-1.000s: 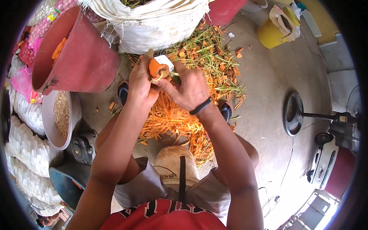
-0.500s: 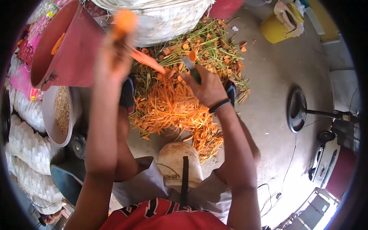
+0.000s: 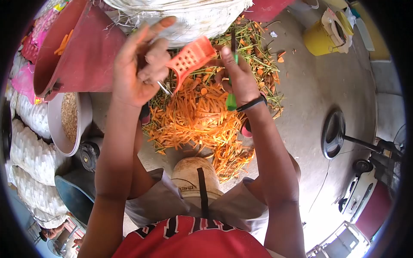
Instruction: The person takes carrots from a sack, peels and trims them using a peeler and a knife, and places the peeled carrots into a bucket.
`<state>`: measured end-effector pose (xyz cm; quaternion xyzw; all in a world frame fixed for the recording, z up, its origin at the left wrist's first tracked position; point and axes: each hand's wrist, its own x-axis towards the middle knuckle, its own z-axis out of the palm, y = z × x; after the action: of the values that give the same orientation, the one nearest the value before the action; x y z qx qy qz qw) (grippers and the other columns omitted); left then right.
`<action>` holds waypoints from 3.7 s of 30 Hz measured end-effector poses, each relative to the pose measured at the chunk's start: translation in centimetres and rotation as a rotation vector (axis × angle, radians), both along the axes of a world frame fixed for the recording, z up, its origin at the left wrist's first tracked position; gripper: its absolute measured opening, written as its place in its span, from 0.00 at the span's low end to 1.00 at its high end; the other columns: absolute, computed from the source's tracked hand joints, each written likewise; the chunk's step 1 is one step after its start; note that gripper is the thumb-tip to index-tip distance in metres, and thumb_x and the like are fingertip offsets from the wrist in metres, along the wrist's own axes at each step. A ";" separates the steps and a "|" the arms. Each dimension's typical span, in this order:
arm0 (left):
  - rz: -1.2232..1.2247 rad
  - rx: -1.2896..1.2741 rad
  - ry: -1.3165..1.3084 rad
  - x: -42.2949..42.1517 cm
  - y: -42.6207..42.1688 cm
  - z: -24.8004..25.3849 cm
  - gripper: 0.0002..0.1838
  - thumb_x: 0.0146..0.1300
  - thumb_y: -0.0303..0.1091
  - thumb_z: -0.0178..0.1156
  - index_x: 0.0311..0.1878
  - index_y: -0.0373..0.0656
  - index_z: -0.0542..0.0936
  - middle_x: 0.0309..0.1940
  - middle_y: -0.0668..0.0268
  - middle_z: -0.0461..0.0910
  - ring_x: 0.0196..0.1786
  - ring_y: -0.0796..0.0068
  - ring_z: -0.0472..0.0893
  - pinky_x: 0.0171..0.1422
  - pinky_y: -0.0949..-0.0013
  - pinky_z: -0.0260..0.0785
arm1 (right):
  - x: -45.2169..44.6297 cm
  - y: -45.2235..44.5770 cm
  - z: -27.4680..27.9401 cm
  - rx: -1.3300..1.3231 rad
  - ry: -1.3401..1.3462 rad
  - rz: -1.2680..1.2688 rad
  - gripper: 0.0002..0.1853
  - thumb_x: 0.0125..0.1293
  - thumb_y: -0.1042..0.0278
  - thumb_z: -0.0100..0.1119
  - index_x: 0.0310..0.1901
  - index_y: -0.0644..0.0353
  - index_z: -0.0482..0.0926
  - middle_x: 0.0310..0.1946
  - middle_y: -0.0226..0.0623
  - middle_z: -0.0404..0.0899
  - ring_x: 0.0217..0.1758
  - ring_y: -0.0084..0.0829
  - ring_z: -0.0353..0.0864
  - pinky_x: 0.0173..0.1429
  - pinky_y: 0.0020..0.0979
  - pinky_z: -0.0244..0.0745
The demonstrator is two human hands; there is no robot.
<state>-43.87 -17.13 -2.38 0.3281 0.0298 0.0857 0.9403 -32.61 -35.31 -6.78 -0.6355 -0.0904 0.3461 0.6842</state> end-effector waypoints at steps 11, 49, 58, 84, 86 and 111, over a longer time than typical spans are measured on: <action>0.157 0.928 0.228 0.6 -4.2 -5.1 0.21 0.70 0.40 0.59 0.61 0.40 0.75 0.52 0.63 0.77 0.59 0.68 0.77 0.63 0.68 0.68 | 1.5 -2.9 -1.3 -0.159 -0.670 -0.202 0.15 0.68 0.62 0.65 0.48 0.65 0.81 0.25 0.23 0.78 0.22 0.10 0.68 0.23 0.17 0.61; 0.220 0.392 0.299 5.6 3.5 -1.4 0.17 0.67 0.37 0.59 0.53 0.37 0.74 0.37 0.63 0.79 0.37 0.72 0.81 0.45 0.70 0.73 | -16.8 -7.0 -15.6 -0.735 -0.164 1.526 0.26 0.70 0.43 0.49 0.46 0.64 0.77 0.39 0.57 0.82 0.47 0.55 0.82 0.52 0.48 0.75; 0.365 0.316 0.086 5.8 3.0 -1.4 0.19 0.75 0.48 0.50 0.36 0.41 0.74 0.28 0.68 0.73 0.31 0.73 0.78 0.40 0.68 0.74 | 0.6 3.4 -7.3 -0.475 -0.511 0.465 0.14 0.70 0.60 0.56 0.48 0.61 0.76 0.29 0.36 0.80 0.31 0.30 0.81 0.38 0.34 0.76; 0.013 1.965 0.185 12.7 -4.8 -3.9 0.23 0.51 0.34 0.72 0.47 0.34 0.74 0.41 0.51 0.78 0.44 0.52 0.80 0.51 0.55 0.73 | 10.6 -1.7 4.7 -0.446 -0.493 0.090 0.13 0.65 0.66 0.58 0.48 0.61 0.82 0.22 0.37 0.78 0.23 0.26 0.76 0.32 0.30 0.70; 0.111 1.883 0.098 13.0 -4.4 -2.6 0.26 0.54 0.37 0.71 0.53 0.33 0.74 0.45 0.50 0.78 0.48 0.54 0.80 0.54 0.56 0.73 | 11.0 -2.5 3.9 -0.562 -0.631 0.086 0.13 0.63 0.71 0.55 0.49 0.58 0.81 0.29 0.49 0.82 0.32 0.43 0.83 0.41 0.39 0.76; 0.268 1.822 0.124 32.4 14.4 7.6 0.15 0.68 0.37 0.60 0.56 0.47 0.80 0.51 0.65 0.82 0.49 0.72 0.82 0.58 0.65 0.72 | 14.5 -6.5 3.8 -0.579 -0.866 -0.053 0.13 0.63 0.68 0.60 0.49 0.56 0.80 0.37 0.54 0.83 0.42 0.55 0.83 0.45 0.47 0.77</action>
<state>-11.46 -2.68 5.20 0.9392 0.0390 0.1663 0.2978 -18.09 -41.86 -2.96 -0.8856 -0.2496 0.0451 0.3890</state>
